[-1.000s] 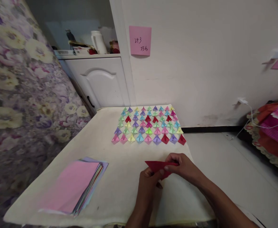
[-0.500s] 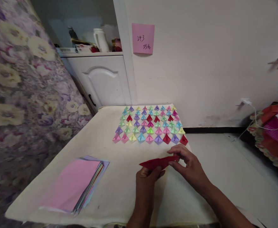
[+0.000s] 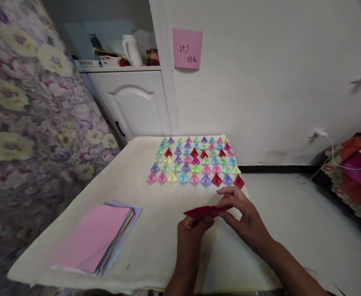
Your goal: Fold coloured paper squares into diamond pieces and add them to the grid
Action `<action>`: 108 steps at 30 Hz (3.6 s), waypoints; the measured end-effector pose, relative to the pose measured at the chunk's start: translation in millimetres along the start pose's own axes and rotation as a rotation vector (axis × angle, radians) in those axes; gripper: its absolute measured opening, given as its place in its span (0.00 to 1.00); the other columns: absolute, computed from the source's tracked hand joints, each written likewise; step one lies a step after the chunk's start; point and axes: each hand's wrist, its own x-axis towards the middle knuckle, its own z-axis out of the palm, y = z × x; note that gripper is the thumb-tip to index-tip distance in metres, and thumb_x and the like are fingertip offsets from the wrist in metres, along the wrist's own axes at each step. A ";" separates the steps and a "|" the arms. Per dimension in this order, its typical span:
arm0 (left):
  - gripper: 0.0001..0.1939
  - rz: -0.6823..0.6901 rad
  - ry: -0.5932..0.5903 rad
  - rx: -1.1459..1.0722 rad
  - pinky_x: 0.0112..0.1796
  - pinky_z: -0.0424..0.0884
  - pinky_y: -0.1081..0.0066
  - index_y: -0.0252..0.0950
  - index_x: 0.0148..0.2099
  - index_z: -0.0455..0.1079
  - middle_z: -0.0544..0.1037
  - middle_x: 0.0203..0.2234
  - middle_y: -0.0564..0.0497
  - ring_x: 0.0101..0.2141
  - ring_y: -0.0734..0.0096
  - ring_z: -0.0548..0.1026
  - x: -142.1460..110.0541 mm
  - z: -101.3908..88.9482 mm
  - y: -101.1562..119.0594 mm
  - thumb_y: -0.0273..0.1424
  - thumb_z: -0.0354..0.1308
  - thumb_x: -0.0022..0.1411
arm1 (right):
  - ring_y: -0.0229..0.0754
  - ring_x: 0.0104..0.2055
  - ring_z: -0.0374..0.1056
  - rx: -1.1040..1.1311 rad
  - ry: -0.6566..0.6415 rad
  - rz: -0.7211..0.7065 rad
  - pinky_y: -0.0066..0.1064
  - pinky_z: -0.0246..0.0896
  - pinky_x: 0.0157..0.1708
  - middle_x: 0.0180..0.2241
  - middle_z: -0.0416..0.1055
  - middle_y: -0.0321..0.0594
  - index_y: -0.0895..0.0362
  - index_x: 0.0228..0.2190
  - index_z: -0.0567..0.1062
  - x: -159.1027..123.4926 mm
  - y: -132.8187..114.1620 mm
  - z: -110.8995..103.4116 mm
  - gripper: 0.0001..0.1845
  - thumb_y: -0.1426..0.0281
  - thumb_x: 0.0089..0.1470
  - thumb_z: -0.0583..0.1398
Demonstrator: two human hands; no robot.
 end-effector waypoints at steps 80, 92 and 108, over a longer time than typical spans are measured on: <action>0.18 -0.326 -0.366 0.273 0.32 0.66 0.70 0.31 0.33 0.74 0.75 0.24 0.49 0.26 0.72 0.70 7.8 -27.7 10.6 0.43 0.58 0.52 | 0.49 0.63 0.43 -0.387 -0.395 -0.190 0.46 0.49 0.57 0.59 0.52 0.44 0.56 0.33 0.72 -9.1 13.0 -4.7 0.18 0.85 0.43 0.53; 0.10 -0.204 -0.404 0.525 0.25 0.57 0.76 0.30 0.31 0.72 0.72 0.22 0.53 0.22 0.76 0.66 9.6 -29.4 5.5 0.22 0.55 0.42 | 0.48 0.63 0.42 -0.418 -0.467 -0.184 0.45 0.46 0.58 0.60 0.52 0.40 0.55 0.31 0.75 -12.7 10.7 1.3 0.21 0.87 0.38 0.52; 0.04 -0.031 -0.281 0.825 0.23 0.58 0.75 0.34 0.25 0.68 0.71 0.18 0.55 0.22 0.74 0.67 24.4 -34.3 -17.4 0.23 0.54 0.42 | 0.48 0.64 0.38 -0.410 -0.523 -0.152 0.43 0.44 0.60 0.62 0.48 0.39 0.56 0.29 0.73 -16.3 9.2 3.3 0.18 0.86 0.38 0.53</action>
